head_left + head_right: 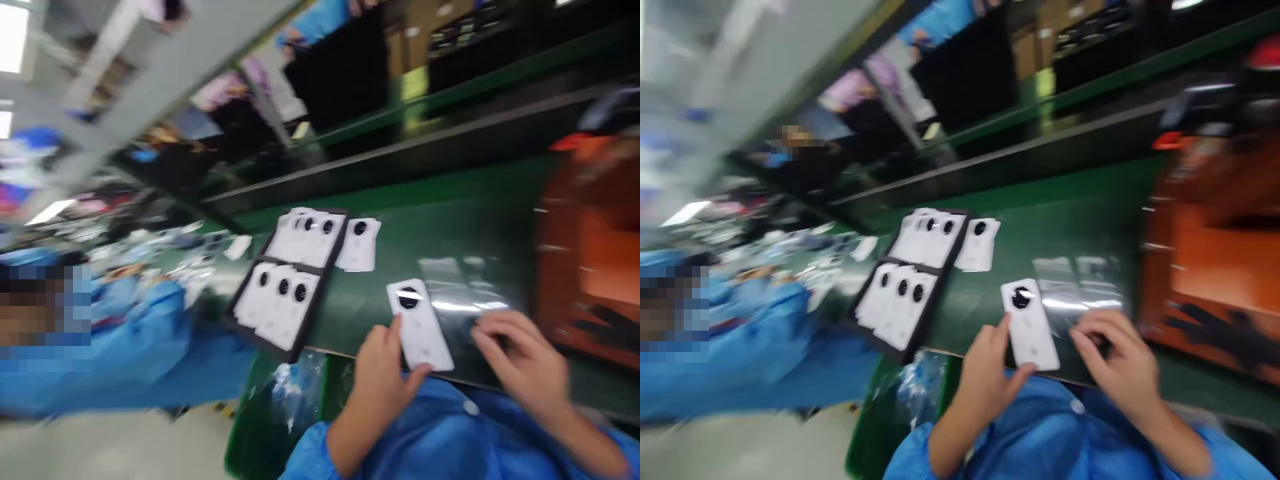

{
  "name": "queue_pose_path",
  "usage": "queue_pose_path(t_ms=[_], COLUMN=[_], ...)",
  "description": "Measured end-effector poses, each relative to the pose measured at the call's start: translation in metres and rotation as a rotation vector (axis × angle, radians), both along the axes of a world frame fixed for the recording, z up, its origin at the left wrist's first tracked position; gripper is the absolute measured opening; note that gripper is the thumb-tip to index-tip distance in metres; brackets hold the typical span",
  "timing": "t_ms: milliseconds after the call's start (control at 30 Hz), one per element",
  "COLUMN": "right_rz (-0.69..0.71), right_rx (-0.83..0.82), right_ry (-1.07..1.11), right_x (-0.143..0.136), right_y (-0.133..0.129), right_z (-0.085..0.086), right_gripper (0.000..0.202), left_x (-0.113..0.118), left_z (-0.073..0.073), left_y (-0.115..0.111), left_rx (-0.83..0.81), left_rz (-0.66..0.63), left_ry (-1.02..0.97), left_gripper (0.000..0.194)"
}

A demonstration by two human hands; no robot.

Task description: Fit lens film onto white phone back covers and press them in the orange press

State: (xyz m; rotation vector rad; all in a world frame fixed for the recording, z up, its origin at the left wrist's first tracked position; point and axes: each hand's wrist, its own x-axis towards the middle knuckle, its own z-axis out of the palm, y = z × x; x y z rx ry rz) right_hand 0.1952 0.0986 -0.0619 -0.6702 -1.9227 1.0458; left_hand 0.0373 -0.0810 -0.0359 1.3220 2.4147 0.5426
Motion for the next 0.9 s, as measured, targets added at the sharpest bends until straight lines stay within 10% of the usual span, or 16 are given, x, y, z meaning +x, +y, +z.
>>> queue_pose_path(t_ms=[200, 900], right_rz=[-0.006, 0.154], right_rx=[-0.080, -0.033], right_ry=[-0.068, -0.490], right_x=[-0.018, -0.095], right_y=[0.004, 0.014], right_z=[0.026, 0.031], right_gripper=[0.009, 0.011], left_x=[-0.010, 0.002], left_z=[-0.026, -0.040], left_y=[-0.008, 0.002], left_rx=[0.189, 0.342], left_rz=[-0.331, -0.221], left_ry=[0.290, 0.368], left_gripper=[0.060, 0.073])
